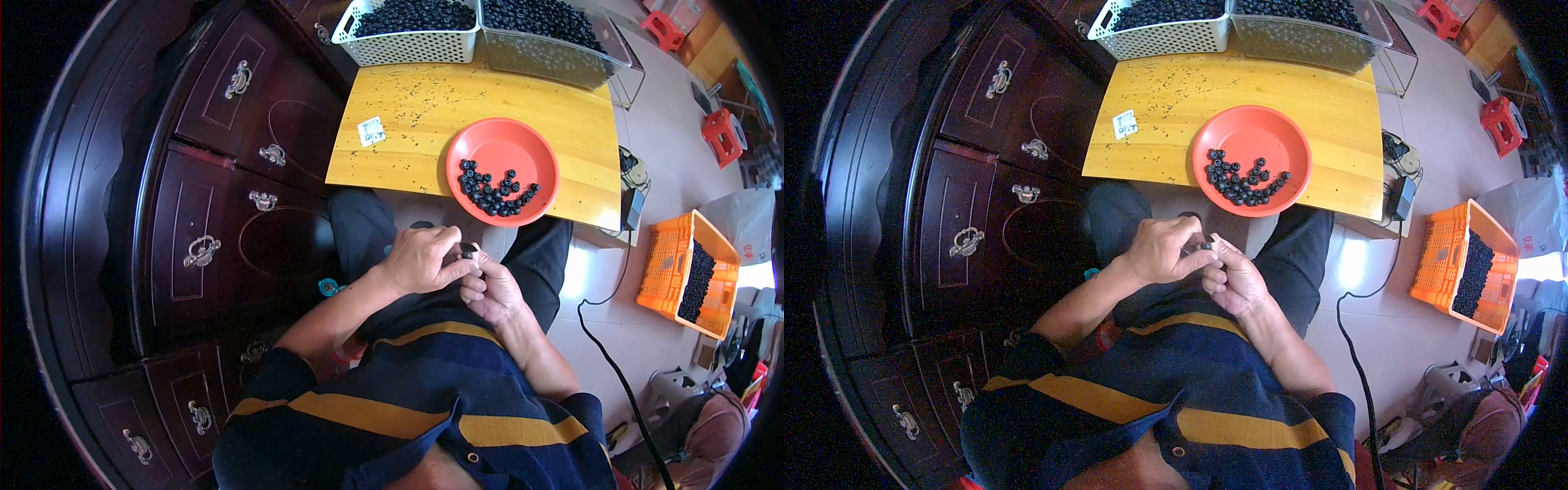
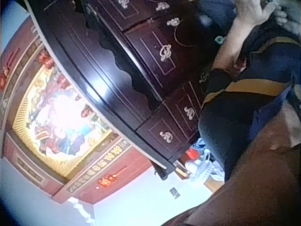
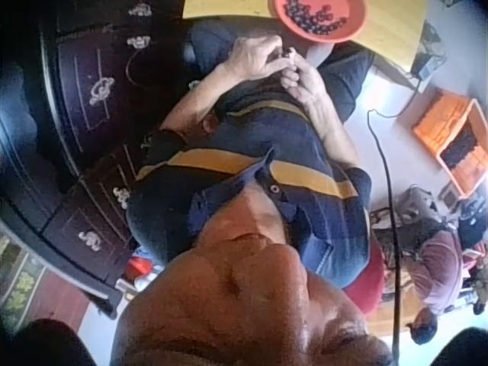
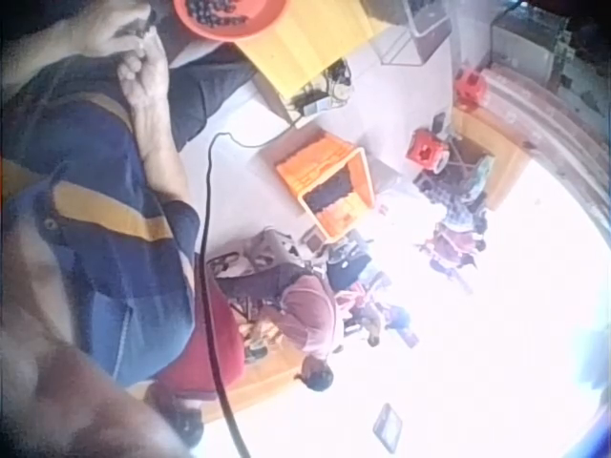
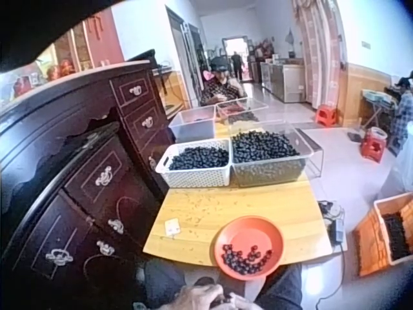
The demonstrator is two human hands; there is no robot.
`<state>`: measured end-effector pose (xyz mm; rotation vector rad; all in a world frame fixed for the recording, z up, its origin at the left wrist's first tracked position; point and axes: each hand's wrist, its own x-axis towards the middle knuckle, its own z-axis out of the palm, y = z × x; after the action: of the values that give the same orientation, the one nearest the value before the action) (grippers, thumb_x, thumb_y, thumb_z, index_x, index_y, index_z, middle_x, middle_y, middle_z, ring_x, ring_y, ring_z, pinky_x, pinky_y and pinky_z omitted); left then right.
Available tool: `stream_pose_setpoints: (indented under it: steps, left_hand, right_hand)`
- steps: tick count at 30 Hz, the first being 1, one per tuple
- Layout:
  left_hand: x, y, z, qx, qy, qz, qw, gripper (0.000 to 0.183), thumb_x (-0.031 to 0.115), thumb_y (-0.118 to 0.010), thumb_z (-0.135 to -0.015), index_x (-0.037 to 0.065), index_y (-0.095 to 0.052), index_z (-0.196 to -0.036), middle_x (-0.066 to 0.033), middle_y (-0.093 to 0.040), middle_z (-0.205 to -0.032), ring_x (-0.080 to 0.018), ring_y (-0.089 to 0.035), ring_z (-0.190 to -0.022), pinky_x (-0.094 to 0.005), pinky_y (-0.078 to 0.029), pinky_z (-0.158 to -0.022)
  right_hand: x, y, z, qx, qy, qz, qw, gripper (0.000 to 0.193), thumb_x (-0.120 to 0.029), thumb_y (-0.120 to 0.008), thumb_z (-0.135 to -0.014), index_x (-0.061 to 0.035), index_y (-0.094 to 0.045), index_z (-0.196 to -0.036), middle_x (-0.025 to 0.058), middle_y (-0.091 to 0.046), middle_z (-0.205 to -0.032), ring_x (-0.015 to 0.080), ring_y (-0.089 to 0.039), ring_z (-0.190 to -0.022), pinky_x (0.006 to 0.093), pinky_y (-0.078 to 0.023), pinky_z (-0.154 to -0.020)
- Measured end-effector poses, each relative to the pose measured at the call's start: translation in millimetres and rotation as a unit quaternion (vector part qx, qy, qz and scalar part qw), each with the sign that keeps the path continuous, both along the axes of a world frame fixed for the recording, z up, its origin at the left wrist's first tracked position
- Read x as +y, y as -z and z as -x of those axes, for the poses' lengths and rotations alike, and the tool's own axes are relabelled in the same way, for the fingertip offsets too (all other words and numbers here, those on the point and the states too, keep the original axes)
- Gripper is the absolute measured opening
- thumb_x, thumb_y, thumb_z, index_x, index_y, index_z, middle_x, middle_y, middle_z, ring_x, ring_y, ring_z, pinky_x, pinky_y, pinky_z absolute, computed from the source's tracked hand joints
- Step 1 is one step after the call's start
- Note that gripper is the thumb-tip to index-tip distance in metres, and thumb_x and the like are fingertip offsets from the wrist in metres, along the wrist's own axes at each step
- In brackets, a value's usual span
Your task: Sorting small black fruits, likely grapes or berries, into different containers by hand.
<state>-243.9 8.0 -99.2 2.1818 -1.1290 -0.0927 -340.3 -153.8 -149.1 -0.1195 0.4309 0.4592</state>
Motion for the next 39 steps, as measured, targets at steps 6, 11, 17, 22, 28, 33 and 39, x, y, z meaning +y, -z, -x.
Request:
stream_pose_setpoints:
  steps: [6, 11, 17, 22, 28, 33, 39]
  left_hand:
    - [-0.1, 4.5, 1.5, -0.003, -0.004, -0.016, 1.000, 0.043, 0.045, -0.070, -0.089, 0.007, -0.056, -0.078, -0.0115, -0.064, -0.070, -0.0334, -0.067, -0.062, -0.0439, -0.051, -0.054]
    - [-0.8, 9.1, 5.2, 0.008, -0.005, -0.037, 0.999, 0.042, 0.044, -0.070, -0.089, 0.007, -0.055, -0.075, -0.0114, -0.063, -0.067, -0.0337, -0.066, -0.060, -0.0446, -0.050, -0.052]
    - [3.3, 8.9, 2.2, 0.017, -0.012, -0.020, 1.000, 0.041, 0.042, -0.072, -0.088, 0.007, -0.055, -0.075, -0.0118, -0.065, -0.069, -0.0335, -0.068, -0.062, -0.0440, -0.051, -0.053]
    - [4.2, -1.8, 0.3, 0.064, -0.036, 0.031, 0.997, 0.027, 0.027, -0.079, -0.084, 0.006, -0.064, -0.089, -0.0102, -0.068, -0.074, -0.0276, -0.070, -0.065, -0.0373, -0.053, -0.057]
    - [1.9, -3.3, 2.9, 0.086, -0.022, 0.031, 0.996, 0.024, 0.021, -0.079, -0.082, 0.007, -0.066, -0.096, -0.0092, -0.065, -0.072, -0.0262, -0.068, -0.063, -0.0372, -0.052, -0.057]
    - [3.9, -18.1, -15.9, 0.070, 0.014, -0.038, 0.997, 0.020, 0.023, -0.075, -0.082, 0.006, -0.065, -0.086, -0.0113, -0.066, -0.071, -0.0299, -0.068, -0.064, -0.0402, -0.052, -0.057]
    - [11.2, -68.3, -115.1, -0.012, -0.068, -0.171, 0.983, 0.031, 0.034, -0.069, -0.084, 0.004, -0.068, -0.082, -0.0157, -0.066, -0.067, -0.0331, -0.067, -0.063, -0.0447, -0.052, -0.060]
  right_hand:
    - [0.6, -0.1, 0.4, 0.008, 0.006, 0.018, 1.000, 0.011, -0.026, -0.058, -0.104, -0.0153, -0.059, -0.106, -0.0052, -0.049, -0.074, 0.0044, -0.041, -0.053, 0.0186, -0.033, -0.044]
    - [-0.2, -4.6, -0.5, 0.038, 0.017, 0.044, 0.998, 0.010, -0.028, -0.060, -0.103, -0.0178, -0.058, -0.101, -0.0055, -0.048, -0.075, 0.0041, -0.041, -0.053, 0.0183, -0.032, -0.043]
    - [4.2, -8.5, 0.2, 0.054, 0.025, 0.038, 0.998, 0.017, -0.032, -0.062, -0.101, -0.0166, -0.058, -0.099, -0.0064, -0.048, -0.073, 0.0029, -0.040, -0.052, 0.0182, -0.032, -0.043]
    - [0.2, -2.9, -1.5, 0.020, 0.010, -0.003, 1.000, 0.022, -0.035, -0.062, -0.101, -0.0136, -0.060, -0.097, -0.0071, -0.048, -0.072, 0.0030, -0.042, -0.052, 0.0182, -0.032, -0.043]
    - [2.5, 1.1, -3.6, 0.028, -0.009, -0.005, 1.000, 0.022, -0.035, -0.060, -0.102, -0.0128, -0.060, -0.100, -0.0071, -0.049, -0.072, 0.0043, -0.044, -0.053, 0.0192, -0.034, -0.045]
    - [6.5, 21.2, 1.5, 0.017, -0.030, 0.022, 0.999, 0.024, -0.037, -0.058, -0.103, -0.0131, -0.061, -0.102, -0.0061, -0.051, -0.077, 0.0064, -0.046, -0.060, 0.0203, -0.037, -0.050]
    - [8.6, 28.4, 0.0, 0.043, -0.041, 0.124, 0.990, 0.024, -0.026, -0.055, -0.103, -0.0067, -0.063, -0.115, 0.0012, -0.064, -0.097, 0.0149, -0.061, -0.085, 0.0267, -0.049, -0.067]
